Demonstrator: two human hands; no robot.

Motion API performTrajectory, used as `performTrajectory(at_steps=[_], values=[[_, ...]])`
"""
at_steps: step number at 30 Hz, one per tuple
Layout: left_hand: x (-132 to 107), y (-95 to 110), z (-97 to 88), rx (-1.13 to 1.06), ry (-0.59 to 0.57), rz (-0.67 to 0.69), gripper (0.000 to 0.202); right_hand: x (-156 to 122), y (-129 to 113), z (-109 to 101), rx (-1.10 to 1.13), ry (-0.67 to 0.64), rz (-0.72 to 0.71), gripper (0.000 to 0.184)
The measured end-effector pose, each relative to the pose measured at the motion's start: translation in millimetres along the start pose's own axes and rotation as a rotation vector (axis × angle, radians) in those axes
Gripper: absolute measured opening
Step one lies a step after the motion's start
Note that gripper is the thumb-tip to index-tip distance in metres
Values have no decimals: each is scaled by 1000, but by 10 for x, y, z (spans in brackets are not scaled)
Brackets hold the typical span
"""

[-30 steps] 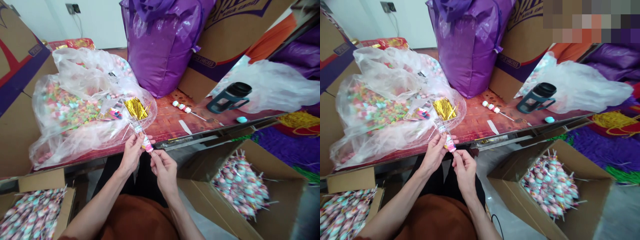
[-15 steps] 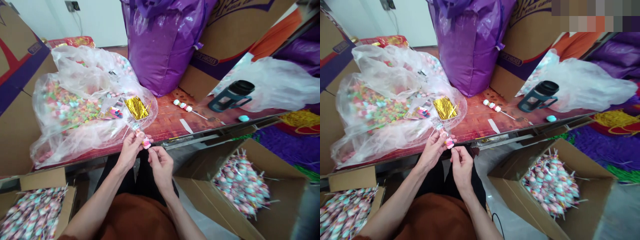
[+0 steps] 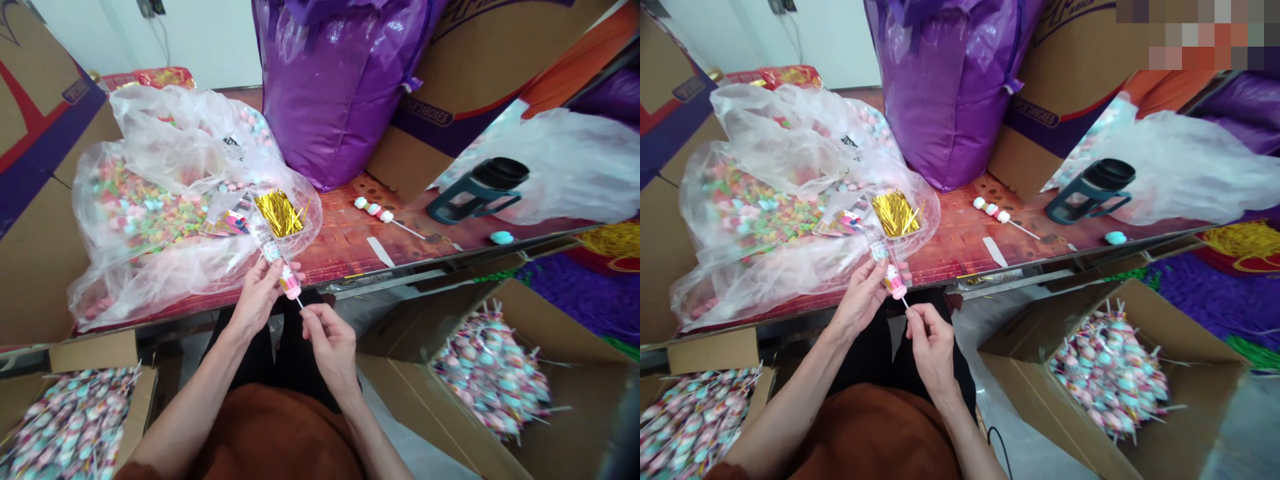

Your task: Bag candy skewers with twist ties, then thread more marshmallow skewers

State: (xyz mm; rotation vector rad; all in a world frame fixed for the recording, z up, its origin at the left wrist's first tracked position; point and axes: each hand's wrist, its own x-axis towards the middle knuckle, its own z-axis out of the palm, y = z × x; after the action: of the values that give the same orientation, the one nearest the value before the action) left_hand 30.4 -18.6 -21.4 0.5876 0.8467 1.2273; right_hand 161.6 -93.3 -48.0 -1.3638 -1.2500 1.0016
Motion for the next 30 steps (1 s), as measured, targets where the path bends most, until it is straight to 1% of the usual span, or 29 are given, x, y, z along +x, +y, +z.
performTrajectory(at_steps=[4,6,8,11,14,17,19,23,26,28,30], values=[[-71,-64,76,50,-54,-68,41,105,-42,143,-23,79,-67,26],[-81,-63,81,46,-54,-69,41,120,-69,163,-26,83,-68,26],[-74,-38,62,27,-41,-48,40,91,-81,128,-17,29,-34,25],[-67,-10,28,11,-33,-15,39,14,-62,35,43,-90,67,27],[-100,-42,37,21,-42,-27,39,-18,-44,16,124,-127,133,29],[-156,-84,58,30,-22,-52,40,15,-67,95,142,-103,100,31],[-184,-78,48,34,-12,-45,38,51,-96,157,143,-100,68,33],[-215,-11,-11,73,-20,-2,31,118,-152,225,149,-139,60,31],[-235,17,-40,77,-6,28,30,194,-211,279,145,-173,33,32],[-253,35,-56,78,11,74,29,258,-276,353,150,-162,29,32],[-276,85,-87,84,-6,104,28,318,-361,450,225,-139,74,39]])
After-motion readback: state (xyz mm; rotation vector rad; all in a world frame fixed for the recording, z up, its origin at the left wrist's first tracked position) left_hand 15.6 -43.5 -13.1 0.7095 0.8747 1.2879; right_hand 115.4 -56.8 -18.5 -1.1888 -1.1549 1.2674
